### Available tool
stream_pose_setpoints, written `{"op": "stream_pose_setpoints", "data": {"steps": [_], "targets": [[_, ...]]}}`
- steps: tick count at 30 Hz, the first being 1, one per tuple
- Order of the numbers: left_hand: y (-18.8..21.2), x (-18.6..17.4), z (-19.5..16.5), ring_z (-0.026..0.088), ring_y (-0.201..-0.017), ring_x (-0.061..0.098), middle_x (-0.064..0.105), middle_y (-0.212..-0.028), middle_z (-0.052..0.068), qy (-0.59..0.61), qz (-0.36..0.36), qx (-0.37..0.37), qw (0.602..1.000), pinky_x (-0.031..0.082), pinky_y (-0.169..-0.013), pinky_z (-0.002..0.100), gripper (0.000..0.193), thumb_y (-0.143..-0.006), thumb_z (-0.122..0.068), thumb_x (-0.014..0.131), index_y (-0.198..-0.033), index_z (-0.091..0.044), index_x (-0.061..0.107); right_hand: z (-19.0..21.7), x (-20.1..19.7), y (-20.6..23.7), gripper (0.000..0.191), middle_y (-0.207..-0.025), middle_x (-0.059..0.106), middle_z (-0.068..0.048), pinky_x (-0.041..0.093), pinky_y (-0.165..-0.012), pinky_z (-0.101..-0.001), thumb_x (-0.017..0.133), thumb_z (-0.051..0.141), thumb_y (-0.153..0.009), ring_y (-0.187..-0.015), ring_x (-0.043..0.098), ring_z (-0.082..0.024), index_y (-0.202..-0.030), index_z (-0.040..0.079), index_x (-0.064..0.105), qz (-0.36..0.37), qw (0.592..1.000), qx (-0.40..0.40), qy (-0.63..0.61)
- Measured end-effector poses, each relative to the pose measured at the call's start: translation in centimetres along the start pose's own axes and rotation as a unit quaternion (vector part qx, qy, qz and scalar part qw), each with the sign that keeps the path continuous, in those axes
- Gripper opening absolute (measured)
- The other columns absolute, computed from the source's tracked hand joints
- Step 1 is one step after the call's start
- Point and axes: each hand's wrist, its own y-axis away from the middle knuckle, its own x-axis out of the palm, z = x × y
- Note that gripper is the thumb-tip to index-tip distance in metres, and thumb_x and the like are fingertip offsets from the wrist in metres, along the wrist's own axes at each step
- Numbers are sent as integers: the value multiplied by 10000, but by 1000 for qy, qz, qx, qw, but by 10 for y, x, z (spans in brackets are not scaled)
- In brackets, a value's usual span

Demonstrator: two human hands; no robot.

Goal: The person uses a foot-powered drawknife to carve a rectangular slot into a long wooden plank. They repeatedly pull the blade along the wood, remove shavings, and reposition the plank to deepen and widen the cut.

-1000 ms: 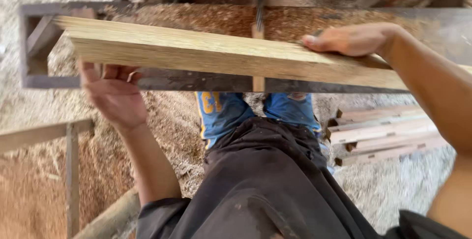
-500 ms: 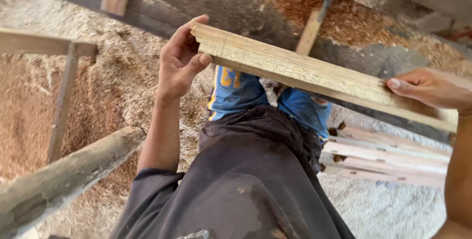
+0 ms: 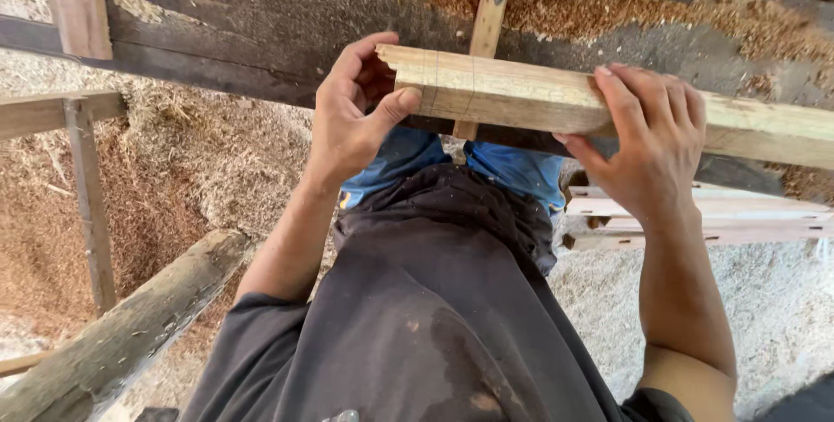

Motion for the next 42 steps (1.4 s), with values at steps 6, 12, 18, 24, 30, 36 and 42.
{"op": "stream_pose_setpoints", "data": {"steps": [6,12,18,24,30,36,42], "targets": [[-6,2,7,179,-1209,665,679,-1289,143,-17,-27,-35,999,558,-1067,325,747,-966,-286,801,-1503,71,424,-20,17,5,689,-1378,662,-72,410,-1110,-426,958,405,-883,-1241,615,-247,-1405,83,645,19,1000,11,3],[-2,3,6,149,-1126,641,620,-1229,91,-101,-25,-13,994,570,-997,302,669,-1016,-243,796,-1539,9,465,-21,29,12,650,-1331,681,-103,412,-1103,-471,899,477,-862,-1219,629,-266,-1320,82,661,-38,999,-22,17],[16,9,2,42,-842,549,629,-1010,34,-77,-43,-11,996,437,-731,181,291,-1076,-158,715,-1269,33,611,40,11,59,562,-1068,754,-57,565,-934,-344,811,618,-878,-1065,707,-169,-1118,119,714,-91,939,88,-320],[58,14,5,57,-816,588,635,-970,35,-97,-22,-14,995,487,-728,223,335,-981,-225,747,-1182,7,611,75,28,73,635,-1300,679,-150,562,-995,-417,664,445,-928,-1177,689,-239,-1369,13,518,-236,357,366,-826],[91,56,33,135,-861,660,695,-996,75,-36,83,-154,984,547,-762,285,299,-889,-173,721,-1123,-15,622,55,19,78,532,-1294,671,-231,572,-992,-450,693,209,-927,-1141,700,-306,-1342,-78,523,-349,495,403,-686],[80,110,15,144,-983,721,756,-1134,93,-177,228,-22,957,590,-830,298,278,-889,-209,750,-1090,-19,722,25,-40,89,448,-1060,676,-118,539,-791,-307,745,179,-908,-912,646,-145,-1258,-57,596,-393,684,374,-487],[16,111,-76,206,-995,702,731,-1245,112,-134,205,72,967,568,-881,345,632,-897,-469,644,-1342,-20,641,28,-72,81,514,-1001,695,-81,526,-753,-301,747,162,-852,-862,648,-129,-1291,-50,584,-280,803,253,-461]]}}
